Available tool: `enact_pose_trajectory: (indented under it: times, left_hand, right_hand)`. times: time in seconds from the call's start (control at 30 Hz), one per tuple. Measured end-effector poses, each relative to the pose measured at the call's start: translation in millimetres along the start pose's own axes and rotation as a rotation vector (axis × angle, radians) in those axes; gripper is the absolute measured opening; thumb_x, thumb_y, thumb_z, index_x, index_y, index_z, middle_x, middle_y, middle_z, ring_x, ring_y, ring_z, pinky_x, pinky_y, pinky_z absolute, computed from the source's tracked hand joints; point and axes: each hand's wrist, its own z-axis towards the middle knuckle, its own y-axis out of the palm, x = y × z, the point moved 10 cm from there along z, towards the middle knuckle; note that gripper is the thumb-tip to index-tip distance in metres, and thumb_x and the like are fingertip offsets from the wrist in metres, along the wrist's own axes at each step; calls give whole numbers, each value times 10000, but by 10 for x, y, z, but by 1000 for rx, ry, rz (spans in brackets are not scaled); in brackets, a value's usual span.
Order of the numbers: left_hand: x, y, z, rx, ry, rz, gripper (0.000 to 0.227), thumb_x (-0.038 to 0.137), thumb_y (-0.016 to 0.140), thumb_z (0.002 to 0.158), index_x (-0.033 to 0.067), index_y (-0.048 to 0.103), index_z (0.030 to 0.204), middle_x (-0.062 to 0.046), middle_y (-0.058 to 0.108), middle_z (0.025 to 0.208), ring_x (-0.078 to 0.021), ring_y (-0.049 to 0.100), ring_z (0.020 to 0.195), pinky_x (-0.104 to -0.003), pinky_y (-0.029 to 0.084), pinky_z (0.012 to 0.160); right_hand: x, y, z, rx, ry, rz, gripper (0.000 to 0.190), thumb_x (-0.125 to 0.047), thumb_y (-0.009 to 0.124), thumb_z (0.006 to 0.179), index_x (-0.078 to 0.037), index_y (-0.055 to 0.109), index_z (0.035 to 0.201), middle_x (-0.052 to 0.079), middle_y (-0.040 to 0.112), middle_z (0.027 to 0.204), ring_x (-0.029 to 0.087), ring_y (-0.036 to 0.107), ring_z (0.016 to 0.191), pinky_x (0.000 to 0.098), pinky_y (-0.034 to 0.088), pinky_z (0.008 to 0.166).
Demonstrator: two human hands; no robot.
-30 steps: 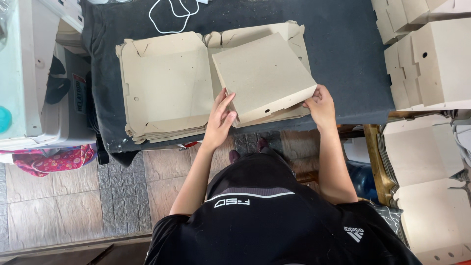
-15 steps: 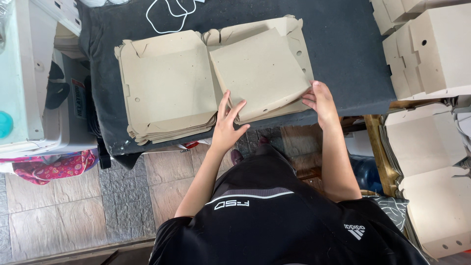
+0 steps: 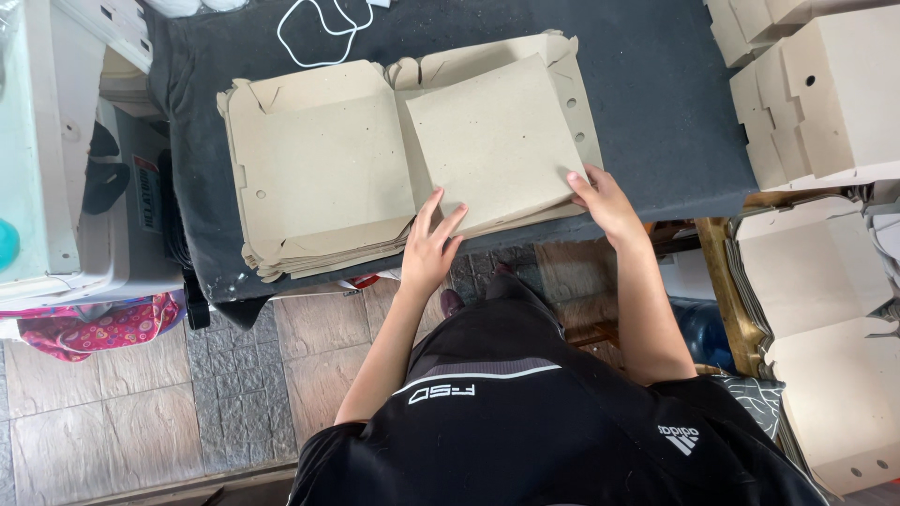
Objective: The person assembles cardboard food boxes by hand, folding and tucking the flaps of several flat cardboard pieces one by one to form boxes.
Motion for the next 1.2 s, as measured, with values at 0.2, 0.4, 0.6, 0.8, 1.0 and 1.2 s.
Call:
enact_pose_trajectory:
  times: [0.2, 0.4, 0.6, 0.8, 1.0, 1.2]
  left_hand:
    - [7, -125, 4, -4, -54, -193, 533, 260, 746, 927, 295, 570, 1429, -64, 349, 1596, -335, 408, 1462, -487, 389, 1192]
    - [94, -346, 106, 132, -113, -365, 606, 284, 742, 935, 188, 494, 1480, -135, 375, 1559, -378, 437, 1434, -542, 388, 1174]
    - [256, -404, 246, 191, -114, -454, 603, 255, 714, 959, 114, 456, 1485, -162, 445, 1507, -393, 414, 1444, -579, 345, 1172]
    - [358, -190, 377, 167, -177, -721, 588, 266, 591, 1038, 88, 346, 1541, -167, 367, 1555, -370, 360, 1477, -522, 359, 1164]
    - [246, 343, 592, 86, -225, -910, 650, 385, 484, 1069, 121, 219, 1600, -235, 297, 1568, -444, 427, 1409, -607, 369, 1139]
    - [661, 818, 986, -76, -279, -1070, 670, 467, 504, 1045, 115, 278, 1568, -172, 451, 1418, -214, 545, 1169, -390, 488, 964]
  right_hand:
    - [321, 10, 48, -93, 2, 349, 647, -351, 648, 1014, 9, 429, 1505, 133, 539, 1204, 191, 672, 963, 339, 627, 898]
    - [325, -62, -116, -47, -117, 498, 638, -328, 619, 997, -9, 407, 1508, 127, 551, 1221, 183, 668, 991, 345, 607, 937]
    - [289, -152, -301, -14, -209, 596, 764, -359, 635, 932, -22, 345, 1554, 132, 545, 1223, 203, 662, 996, 379, 604, 924]
    - [367, -237, -382, 14, -279, 736, 807, -310, 637, 900, -28, 303, 1578, 124, 549, 1249, 214, 678, 1006, 401, 608, 923]
    - [474, -549, -493, 80, -317, 792, 847, -317, 666, 860, -41, 304, 1575, 143, 556, 1259, 237, 675, 1036, 439, 604, 925]
    - [691, -1037, -702, 200, -370, 837, 825, -283, 684, 860, -45, 316, 1558, 142, 558, 1279, 243, 687, 1055, 413, 617, 911]
